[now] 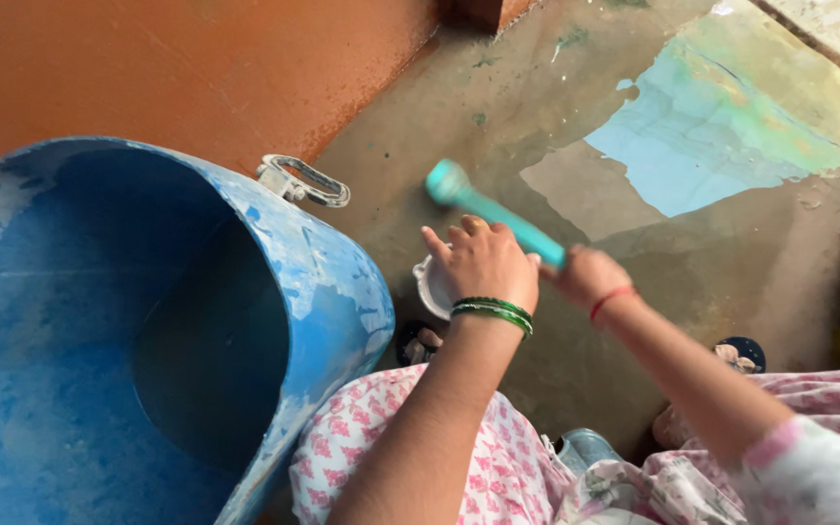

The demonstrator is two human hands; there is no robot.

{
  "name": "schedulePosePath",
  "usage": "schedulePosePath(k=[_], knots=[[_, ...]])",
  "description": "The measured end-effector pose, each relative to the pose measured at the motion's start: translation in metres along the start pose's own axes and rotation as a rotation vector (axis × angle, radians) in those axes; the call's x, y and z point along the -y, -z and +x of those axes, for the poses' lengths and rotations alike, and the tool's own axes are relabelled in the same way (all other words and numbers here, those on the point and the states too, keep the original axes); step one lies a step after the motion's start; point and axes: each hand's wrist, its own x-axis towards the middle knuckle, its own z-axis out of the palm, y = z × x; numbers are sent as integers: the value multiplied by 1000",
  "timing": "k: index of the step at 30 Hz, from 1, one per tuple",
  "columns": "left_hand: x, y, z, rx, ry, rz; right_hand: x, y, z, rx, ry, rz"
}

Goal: The person pours liquid from a blue bottle into a white mug, then adds liquid from a yellow bottle into the same mug. They pour the mixture onto the floor and scrub the floor with a long-handled brush, repeatedly adding water from the mug to the scrubbed area.

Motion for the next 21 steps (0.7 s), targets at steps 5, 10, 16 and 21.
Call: schedulePosePath(k=[5, 10, 16, 21], knots=[[4, 7, 5, -2, 46, -29, 95, -95, -5, -39, 275, 163], [13, 11, 13, -97, 84, -5, 155, -81, 11, -68, 452, 306], [8, 8, 8, -107, 26, -82, 100, 69, -21, 242, 242, -124], [1, 10, 4, -145, 30, -49, 121, 30, -28, -79, 496, -163]])
